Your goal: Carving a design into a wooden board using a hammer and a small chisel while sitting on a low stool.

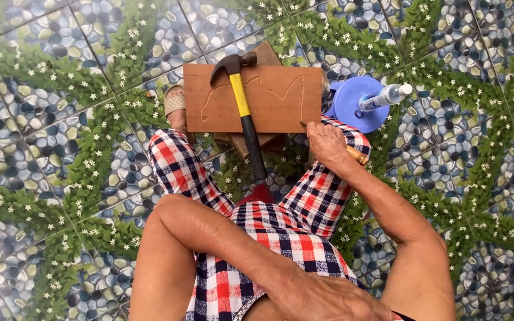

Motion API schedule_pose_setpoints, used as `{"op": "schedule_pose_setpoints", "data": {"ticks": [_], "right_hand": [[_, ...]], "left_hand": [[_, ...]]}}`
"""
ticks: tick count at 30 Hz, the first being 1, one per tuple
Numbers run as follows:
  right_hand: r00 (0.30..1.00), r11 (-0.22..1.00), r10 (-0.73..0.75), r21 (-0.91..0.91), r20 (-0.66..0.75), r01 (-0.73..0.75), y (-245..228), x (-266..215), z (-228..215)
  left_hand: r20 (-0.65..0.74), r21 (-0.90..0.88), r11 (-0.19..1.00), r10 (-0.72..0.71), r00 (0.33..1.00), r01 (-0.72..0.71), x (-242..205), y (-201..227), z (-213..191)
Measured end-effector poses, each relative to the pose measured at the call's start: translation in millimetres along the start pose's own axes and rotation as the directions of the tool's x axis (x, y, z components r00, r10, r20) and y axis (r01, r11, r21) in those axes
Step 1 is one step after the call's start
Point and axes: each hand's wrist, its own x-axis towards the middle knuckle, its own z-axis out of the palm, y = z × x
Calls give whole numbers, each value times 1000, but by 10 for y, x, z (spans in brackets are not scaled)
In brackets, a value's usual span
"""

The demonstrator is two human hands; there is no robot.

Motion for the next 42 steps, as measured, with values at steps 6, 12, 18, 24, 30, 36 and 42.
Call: {"op": "schedule_pose_setpoints", "data": {"ticks": [6,12,18,24,30,36,42], "right_hand": [[1000,999,15,41,9,-15,56,9,123],[997,998,-65,18,-29,66,201,65,114],[999,997,-45,57,4,45,219,44,109],[980,961,52,275,-192,3,418,136,26],[989,945,130,310,-64,-104,517,483,-30],[988,905,142,413,-63,-104,435,659,-214],[985,894,170,426,-28,-142,461,797,-36]], "left_hand": [[85,56,998,-44,995,39,53,-20,44],[-35,-44,999,-15,999,14,233,-77,16],[-68,201,965,-157,985,168,299,-399,505],[-99,34,977,-205,974,209,327,-795,723],[-197,220,945,-201,960,243,495,-802,845],[-35,261,918,-302,953,300,521,-737,684],[-111,301,804,-505,856,513,643,-165,359]]}}
